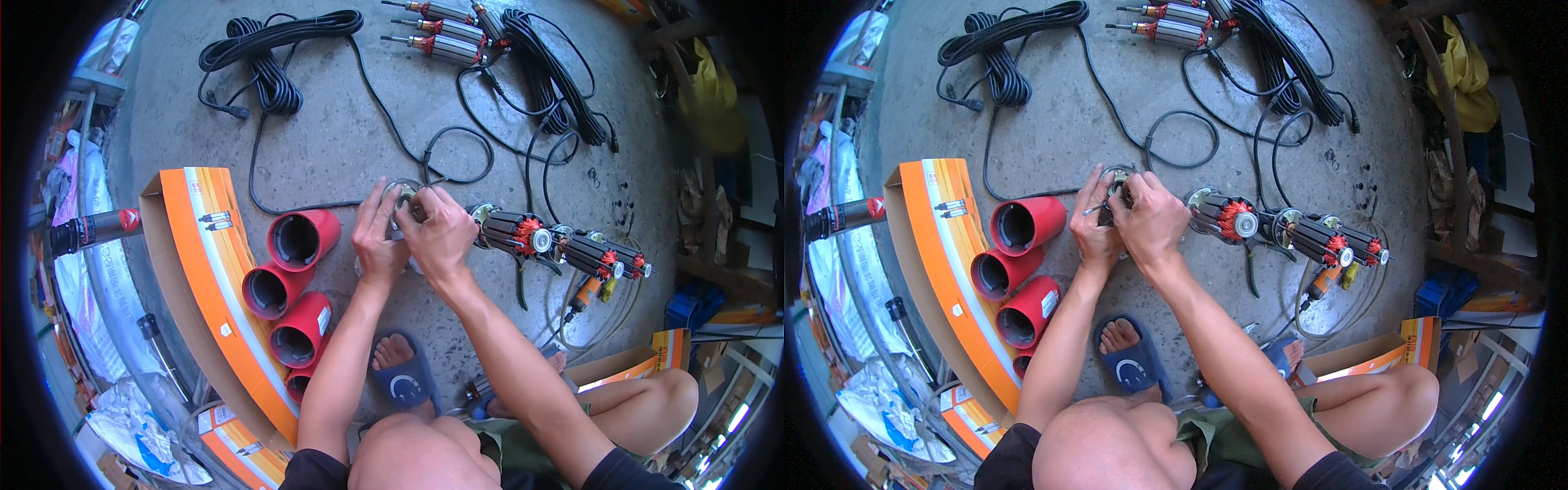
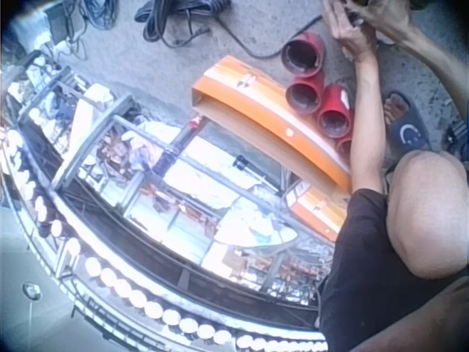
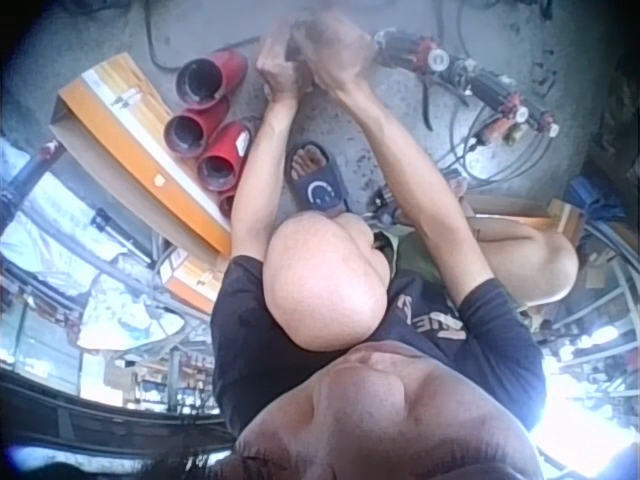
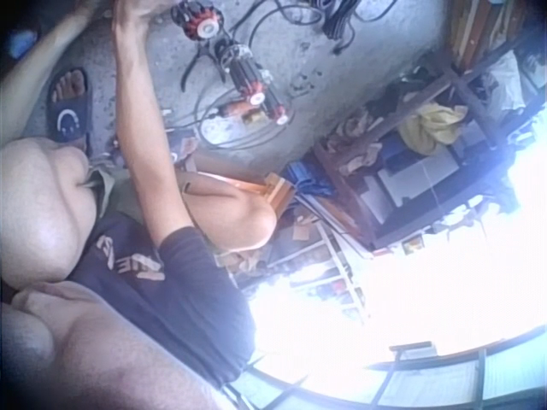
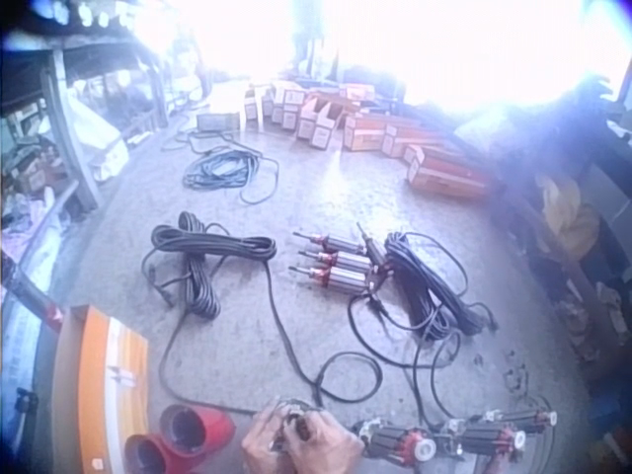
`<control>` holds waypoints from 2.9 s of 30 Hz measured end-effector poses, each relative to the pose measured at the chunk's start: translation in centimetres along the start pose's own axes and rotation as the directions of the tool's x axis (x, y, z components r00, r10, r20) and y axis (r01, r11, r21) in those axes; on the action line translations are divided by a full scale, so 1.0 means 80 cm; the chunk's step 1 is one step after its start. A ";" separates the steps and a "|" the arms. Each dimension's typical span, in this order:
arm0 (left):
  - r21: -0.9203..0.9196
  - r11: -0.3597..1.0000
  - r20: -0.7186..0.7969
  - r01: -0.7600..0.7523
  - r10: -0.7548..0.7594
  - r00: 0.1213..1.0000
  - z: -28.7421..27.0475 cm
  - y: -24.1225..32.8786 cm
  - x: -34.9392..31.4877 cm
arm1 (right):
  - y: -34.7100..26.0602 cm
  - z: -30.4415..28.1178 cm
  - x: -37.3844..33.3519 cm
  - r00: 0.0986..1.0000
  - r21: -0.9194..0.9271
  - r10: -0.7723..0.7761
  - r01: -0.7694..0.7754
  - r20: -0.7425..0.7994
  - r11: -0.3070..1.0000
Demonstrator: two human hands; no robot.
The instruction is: The person assembles multiple motor units by hand, inserting internal components and securing metal end caps with a screwdriver.
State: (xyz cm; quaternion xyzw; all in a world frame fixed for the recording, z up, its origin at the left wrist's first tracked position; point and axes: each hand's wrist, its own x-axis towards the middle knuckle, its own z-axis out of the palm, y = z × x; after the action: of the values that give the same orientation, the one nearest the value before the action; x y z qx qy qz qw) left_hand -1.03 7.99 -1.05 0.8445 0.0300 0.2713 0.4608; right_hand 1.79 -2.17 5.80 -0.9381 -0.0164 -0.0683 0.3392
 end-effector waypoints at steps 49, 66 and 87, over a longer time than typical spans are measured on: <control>0.018 0.968 0.261 0.249 -0.244 0.934 -0.027 0.014 0.006 | 0.238 -0.200 -0.331 0.122 0.187 -0.502 0.833 0.856 0.521; 0.111 0.951 0.133 0.289 -0.302 0.944 -0.032 0.033 0.010 | -0.109 -0.363 0.096 0.719 0.384 -0.394 0.188 0.573 0.904; 0.096 0.930 0.148 0.355 -0.366 0.919 -0.036 0.034 0.010 | -0.142 -0.172 0.163 0.580 0.014 -0.267 0.403 0.769 0.915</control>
State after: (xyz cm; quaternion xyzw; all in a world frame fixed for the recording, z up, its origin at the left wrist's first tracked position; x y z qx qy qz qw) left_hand -2.28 8.85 2.65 0.8589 0.1564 0.1107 0.4749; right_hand 12.18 -2.38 25.28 -0.8833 -0.3279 0.2654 0.2044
